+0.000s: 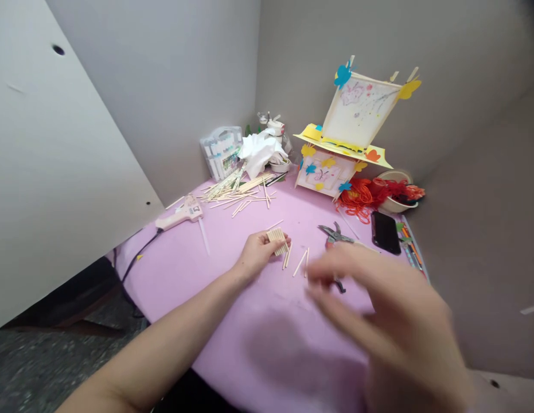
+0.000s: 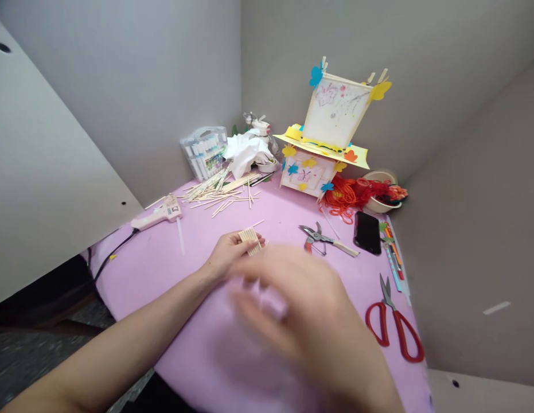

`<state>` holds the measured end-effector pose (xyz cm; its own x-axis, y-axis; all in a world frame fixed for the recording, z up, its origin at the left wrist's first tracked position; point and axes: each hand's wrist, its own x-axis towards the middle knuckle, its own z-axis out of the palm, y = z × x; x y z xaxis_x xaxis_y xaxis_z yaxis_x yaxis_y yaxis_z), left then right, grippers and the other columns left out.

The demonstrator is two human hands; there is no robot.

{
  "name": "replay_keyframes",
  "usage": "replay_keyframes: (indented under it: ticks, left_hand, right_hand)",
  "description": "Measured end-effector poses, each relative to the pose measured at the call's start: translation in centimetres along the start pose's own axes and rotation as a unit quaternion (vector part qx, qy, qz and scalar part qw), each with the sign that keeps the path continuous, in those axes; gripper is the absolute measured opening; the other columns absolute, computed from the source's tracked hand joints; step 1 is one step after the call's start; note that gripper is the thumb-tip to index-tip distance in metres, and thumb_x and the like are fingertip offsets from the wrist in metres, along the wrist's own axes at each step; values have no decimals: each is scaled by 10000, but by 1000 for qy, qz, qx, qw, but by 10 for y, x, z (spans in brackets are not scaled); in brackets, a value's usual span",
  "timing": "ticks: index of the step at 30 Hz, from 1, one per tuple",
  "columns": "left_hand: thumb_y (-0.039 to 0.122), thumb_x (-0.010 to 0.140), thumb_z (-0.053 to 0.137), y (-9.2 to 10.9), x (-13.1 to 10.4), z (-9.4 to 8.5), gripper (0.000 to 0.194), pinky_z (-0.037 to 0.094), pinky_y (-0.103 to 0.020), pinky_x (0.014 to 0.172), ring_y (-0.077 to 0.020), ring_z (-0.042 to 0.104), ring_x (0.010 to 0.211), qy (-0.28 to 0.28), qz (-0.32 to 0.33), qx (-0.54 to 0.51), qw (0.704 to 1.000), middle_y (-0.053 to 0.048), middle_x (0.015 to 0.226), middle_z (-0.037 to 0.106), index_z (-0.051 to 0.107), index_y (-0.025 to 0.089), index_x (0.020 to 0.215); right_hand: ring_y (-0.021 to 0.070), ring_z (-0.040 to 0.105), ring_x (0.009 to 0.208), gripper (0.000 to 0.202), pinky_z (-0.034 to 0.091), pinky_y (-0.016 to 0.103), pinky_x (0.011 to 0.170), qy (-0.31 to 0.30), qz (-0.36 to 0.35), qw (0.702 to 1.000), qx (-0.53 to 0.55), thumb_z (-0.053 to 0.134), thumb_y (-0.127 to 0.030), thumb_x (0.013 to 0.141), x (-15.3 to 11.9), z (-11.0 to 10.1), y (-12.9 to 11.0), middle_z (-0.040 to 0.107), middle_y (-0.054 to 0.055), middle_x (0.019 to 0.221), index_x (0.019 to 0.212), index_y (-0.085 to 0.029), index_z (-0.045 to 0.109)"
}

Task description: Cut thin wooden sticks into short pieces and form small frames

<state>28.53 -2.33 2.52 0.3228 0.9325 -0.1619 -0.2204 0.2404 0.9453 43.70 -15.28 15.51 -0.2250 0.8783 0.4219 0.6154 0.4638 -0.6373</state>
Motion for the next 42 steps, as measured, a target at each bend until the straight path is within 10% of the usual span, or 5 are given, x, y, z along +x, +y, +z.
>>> replay_keyframes:
  ticks: [4, 8, 42]
  left_hand:
    - [293, 734, 661, 3, -3, 2, 259, 494, -273, 765, -194, 657, 867, -55, 37, 50, 997, -92, 929, 724, 704, 114, 916]
    - [370, 781, 615, 4, -4, 1, 289, 461, -248, 732, -173, 631, 802, -77, 82, 124, 986, -75, 879, 714, 707, 112, 875]
    - [360, 816, 555, 2, -4, -1, 303, 406, -214, 631, -121, 557, 627, -105, 105, 182, 972, 4, 624, 620, 617, 122, 641]
  right_hand:
    - [170, 594, 657, 89, 449, 307, 611, 1, 83, 996, -31, 604, -241, 784, 71, 20, 64, 664, 32, 736, 825, -214, 678]
    - [143, 590, 638, 136, 441, 261, 593, -83, 116, 990, -3, 600, -221, 725, 81, 40, 105, 665, 14, 708, 826, -183, 684]
    - [105, 535, 554, 78, 386, 205, 515, -137, 144, 980, 33, 579, -208, 678, 80, 60, 97, 591, -28, 590, 734, -176, 622]
